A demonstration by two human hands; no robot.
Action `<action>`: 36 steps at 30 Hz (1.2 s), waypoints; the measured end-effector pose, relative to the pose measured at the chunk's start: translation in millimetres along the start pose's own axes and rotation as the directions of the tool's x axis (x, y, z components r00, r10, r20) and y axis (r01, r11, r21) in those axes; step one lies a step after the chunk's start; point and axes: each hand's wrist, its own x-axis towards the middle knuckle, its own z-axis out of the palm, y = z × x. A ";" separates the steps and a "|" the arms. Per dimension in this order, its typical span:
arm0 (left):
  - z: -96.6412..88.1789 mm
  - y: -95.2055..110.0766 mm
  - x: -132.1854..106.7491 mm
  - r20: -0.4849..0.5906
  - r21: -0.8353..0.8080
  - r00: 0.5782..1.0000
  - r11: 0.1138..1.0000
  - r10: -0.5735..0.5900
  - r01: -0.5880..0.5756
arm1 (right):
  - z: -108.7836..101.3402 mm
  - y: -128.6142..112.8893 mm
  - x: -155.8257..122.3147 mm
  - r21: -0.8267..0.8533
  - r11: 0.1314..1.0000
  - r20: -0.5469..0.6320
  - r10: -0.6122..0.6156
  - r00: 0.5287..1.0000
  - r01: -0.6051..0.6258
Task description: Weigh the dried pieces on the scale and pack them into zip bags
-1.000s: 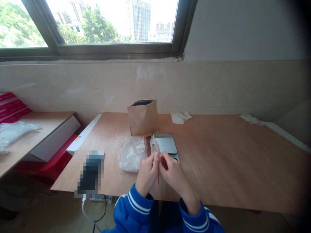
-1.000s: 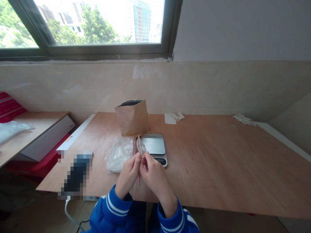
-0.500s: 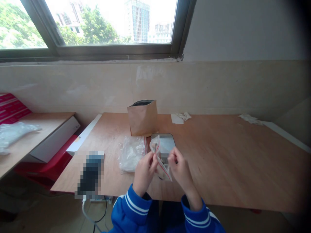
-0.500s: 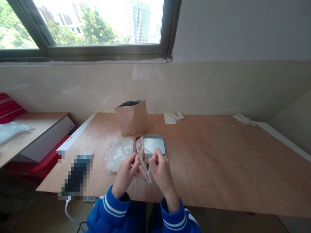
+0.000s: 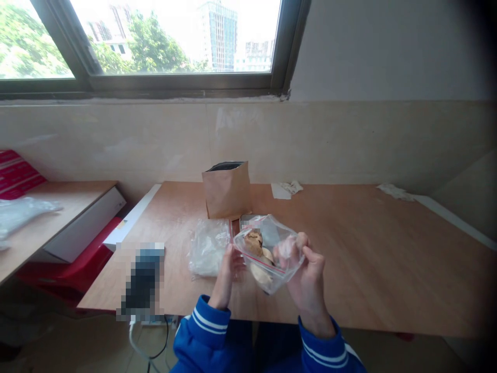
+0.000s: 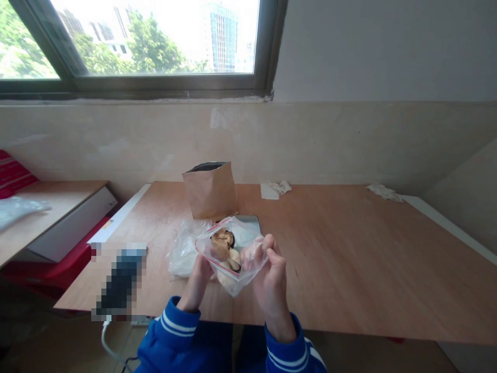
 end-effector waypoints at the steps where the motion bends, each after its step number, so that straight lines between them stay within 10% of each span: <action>1: 3.9 -2.4 -0.3 0.062 -0.084 0.997 0.996 -0.038 0.043 | 2.1 4.7 0.9 0.018 0.999 0.004 0.031 0.999 -0.031; 4: 14.0 -2.7 -1.1 0.154 -0.248 0.986 0.963 -0.067 0.104 | -2.1 25.4 5.6 -0.119 0.986 -0.012 0.112 0.994 -0.113; 12: -9.2 7.4 18.2 -0.188 0.079 0.964 0.981 0.186 -0.174 | -30.4 53.5 21.6 -0.654 0.756 -0.073 -0.091 0.993 0.021; 16: -22.0 12.3 27.4 -0.220 0.177 0.937 0.956 0.271 -0.235 | -20.4 43.4 35.8 -0.634 0.771 0.170 0.069 0.983 0.056; 25: -49.4 -16.4 59.3 -0.276 -0.001 0.949 0.988 0.150 -0.156 | 10.0 63.1 75.3 -0.767 0.538 0.557 0.288 0.779 0.349; 30: -62.2 -28.7 67.5 -0.284 -0.112 0.954 0.985 0.098 -0.134 | 14.6 85.5 75.4 -0.808 0.465 0.517 0.265 0.814 0.362; 36: -64.0 -19.2 64.9 -0.224 -0.241 0.975 0.969 0.000 -0.055 | 12.4 59.1 93.5 -0.730 0.595 0.475 0.089 0.876 0.335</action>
